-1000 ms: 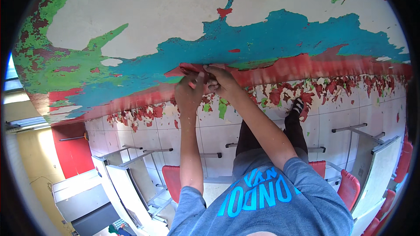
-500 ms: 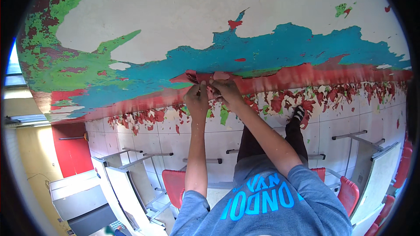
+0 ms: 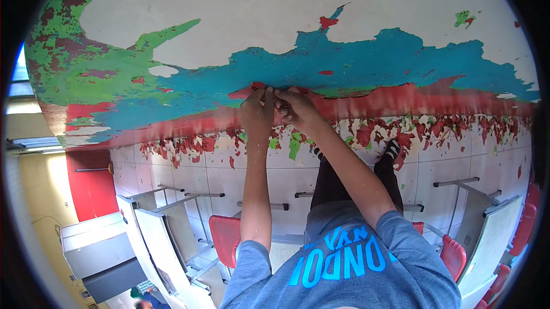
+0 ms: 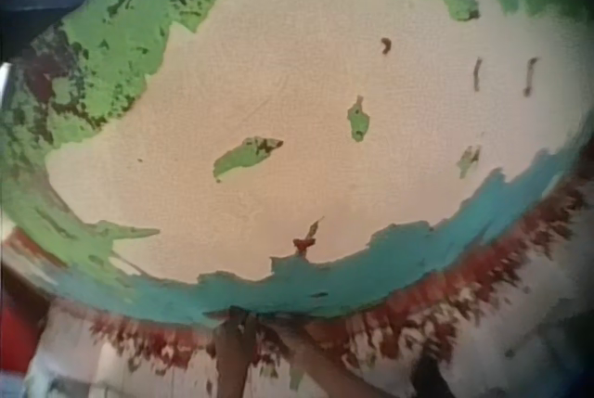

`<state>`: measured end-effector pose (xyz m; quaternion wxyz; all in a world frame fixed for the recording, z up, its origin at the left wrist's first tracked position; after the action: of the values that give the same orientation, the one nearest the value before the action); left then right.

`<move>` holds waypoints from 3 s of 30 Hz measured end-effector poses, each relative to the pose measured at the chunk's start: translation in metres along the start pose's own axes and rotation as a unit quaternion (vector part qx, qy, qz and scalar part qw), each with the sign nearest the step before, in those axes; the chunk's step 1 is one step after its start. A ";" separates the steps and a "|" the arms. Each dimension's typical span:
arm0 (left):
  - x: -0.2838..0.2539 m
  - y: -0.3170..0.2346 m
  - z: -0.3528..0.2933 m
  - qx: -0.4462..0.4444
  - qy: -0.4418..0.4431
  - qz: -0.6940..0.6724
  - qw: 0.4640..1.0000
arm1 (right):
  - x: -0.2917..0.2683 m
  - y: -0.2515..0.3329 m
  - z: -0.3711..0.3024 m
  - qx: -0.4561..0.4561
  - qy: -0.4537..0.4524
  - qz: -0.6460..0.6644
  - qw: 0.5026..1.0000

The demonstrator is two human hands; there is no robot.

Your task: Scraping layers of old paint off a wall or ceiling using a manual scraper.

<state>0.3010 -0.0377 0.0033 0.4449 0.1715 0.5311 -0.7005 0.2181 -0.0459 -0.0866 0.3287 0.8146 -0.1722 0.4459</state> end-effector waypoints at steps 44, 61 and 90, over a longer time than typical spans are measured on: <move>0.059 0.015 -0.083 -0.163 -0.183 -0.190 0.951 | -0.011 0.038 -0.025 -0.386 -0.179 -0.582 0.693; 0.061 0.033 -0.043 -0.206 -0.025 -0.152 0.966 | -0.026 0.038 -0.026 -0.258 -0.052 -0.577 0.773; 0.059 0.053 -0.050 -0.252 0.056 -0.172 0.951 | -0.058 -0.006 -0.011 -0.282 -0.202 -0.326 0.879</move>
<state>0.3003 -0.0206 -0.0892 0.3158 -0.0009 0.7359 -0.5990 0.1831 -0.0344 -0.1333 0.6295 0.7698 -0.0777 0.0718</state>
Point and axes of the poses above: each hand's wrist, its own z-axis towards the middle knuckle, its own x-axis out of the palm, y = z × x, the point moved 6 cm from there along z, towards the middle knuckle, and after that the axes turned 2 degrees about -x, right-handed, at the moved point
